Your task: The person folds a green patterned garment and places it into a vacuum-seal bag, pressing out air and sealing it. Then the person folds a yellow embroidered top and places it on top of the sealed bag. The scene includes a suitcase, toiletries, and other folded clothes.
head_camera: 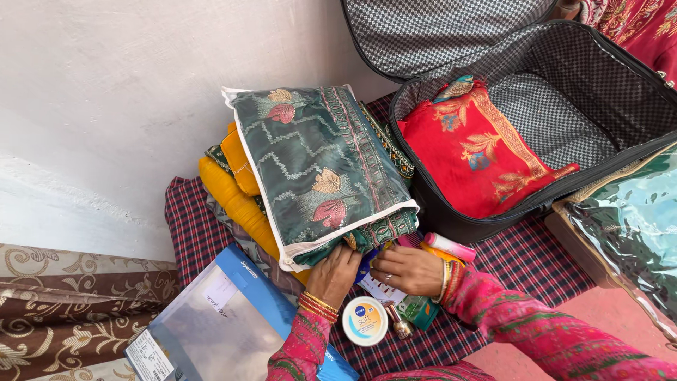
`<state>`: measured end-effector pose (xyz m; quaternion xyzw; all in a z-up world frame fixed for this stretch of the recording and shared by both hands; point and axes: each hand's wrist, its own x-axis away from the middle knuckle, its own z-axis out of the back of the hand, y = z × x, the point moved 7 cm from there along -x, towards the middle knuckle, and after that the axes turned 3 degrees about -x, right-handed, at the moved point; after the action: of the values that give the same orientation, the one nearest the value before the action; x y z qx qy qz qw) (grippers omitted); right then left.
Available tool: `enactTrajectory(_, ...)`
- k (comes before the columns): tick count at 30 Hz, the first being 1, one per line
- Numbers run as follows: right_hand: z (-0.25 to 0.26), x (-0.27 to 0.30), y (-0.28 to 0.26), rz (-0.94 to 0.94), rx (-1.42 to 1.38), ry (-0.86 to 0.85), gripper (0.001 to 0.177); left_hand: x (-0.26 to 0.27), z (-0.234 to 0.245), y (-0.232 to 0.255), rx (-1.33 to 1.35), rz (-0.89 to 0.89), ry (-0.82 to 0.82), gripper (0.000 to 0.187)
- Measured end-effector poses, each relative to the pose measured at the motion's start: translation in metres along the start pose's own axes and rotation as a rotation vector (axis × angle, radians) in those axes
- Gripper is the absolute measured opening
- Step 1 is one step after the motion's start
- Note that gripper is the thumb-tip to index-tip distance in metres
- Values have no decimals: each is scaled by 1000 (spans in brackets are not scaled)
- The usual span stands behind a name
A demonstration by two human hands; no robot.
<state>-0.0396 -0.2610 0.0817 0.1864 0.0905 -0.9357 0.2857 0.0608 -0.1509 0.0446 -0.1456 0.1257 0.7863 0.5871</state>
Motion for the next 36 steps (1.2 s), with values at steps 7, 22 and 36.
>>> enactTrajectory(7, -87, -3, 23, -274, 45, -131, 30, -12, 1, -8, -17, 0, 30, 7)
enactTrajectory(22, -82, -31, 9, -366, 234, -97, 20, -17, 6, -24, -69, 7, 59, 7)
enactTrajectory(36, -64, -58, 21, -336, 9, -87, 15, -24, -35, -55, -47, 178, -129, 7)
